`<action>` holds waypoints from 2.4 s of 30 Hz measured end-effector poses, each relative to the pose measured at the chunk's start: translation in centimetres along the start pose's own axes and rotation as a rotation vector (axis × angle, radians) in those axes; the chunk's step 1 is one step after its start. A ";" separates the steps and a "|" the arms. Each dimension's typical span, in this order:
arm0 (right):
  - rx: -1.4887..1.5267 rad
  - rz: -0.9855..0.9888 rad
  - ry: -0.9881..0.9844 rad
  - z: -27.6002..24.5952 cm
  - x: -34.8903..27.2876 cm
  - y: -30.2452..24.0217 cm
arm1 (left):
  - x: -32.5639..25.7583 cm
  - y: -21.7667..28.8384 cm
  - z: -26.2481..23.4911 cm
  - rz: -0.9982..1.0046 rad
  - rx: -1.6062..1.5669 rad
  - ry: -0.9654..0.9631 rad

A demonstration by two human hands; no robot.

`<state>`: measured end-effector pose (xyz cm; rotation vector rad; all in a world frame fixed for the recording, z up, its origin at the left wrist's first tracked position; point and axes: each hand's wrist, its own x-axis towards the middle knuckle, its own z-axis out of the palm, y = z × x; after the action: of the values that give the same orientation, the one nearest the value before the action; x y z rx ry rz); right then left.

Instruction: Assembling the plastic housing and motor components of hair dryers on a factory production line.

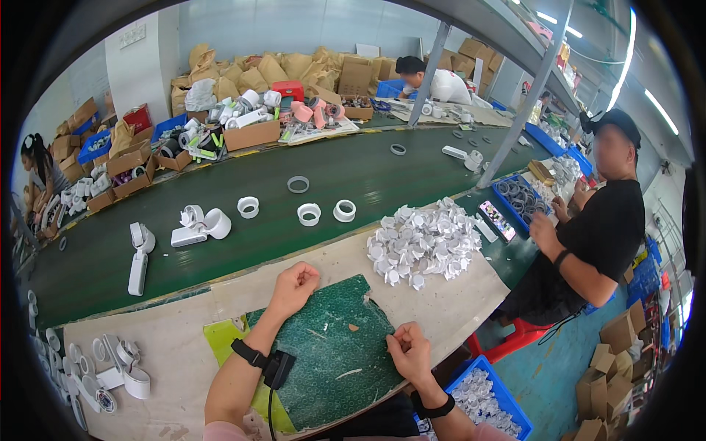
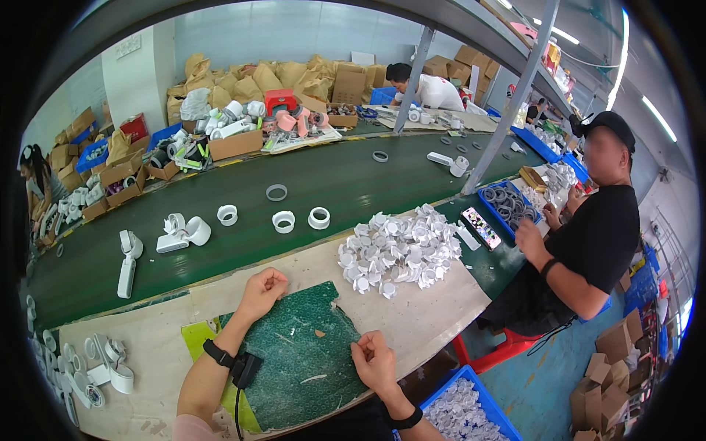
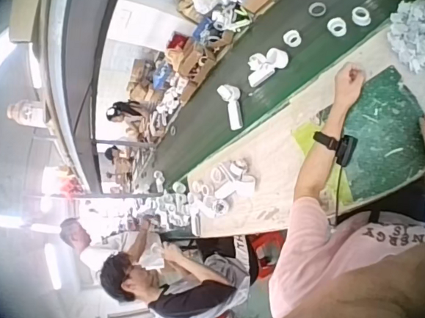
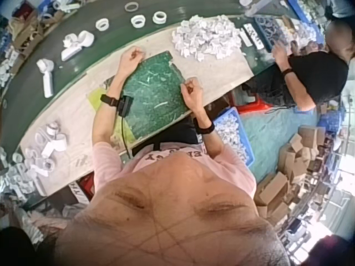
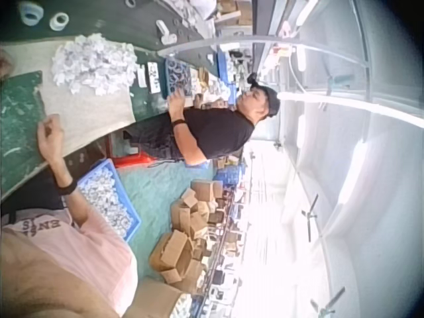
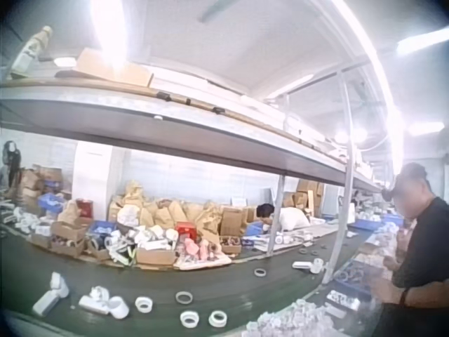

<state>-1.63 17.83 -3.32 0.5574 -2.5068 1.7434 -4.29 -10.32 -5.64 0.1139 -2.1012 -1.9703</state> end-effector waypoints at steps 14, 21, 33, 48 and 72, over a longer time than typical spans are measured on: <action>-0.011 -0.025 0.009 -0.1 0.1 -0.1 | 0.1 0.0 0.2 0.004 0.020 0.008; 0.028 -0.043 -0.021 0.1 0.1 0.2 | -0.2 0.9 0.0 -0.022 0.030 0.025; 0.003 -0.023 -0.021 0.1 0.0 0.3 | -0.2 1.2 0.0 -0.035 0.056 0.037; 0.113 -0.036 -0.042 -1.0 -0.2 0.2 | 0.0 2.4 0.8 -0.170 0.158 0.088; 0.383 -0.162 -0.108 -3.3 0.9 1.0 | -0.8 2.5 4.5 0.153 0.937 0.137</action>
<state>-3.35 20.94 -2.79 0.8686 -2.1203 2.1898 -4.30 -5.59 -3.49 0.2368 -2.6383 -0.7391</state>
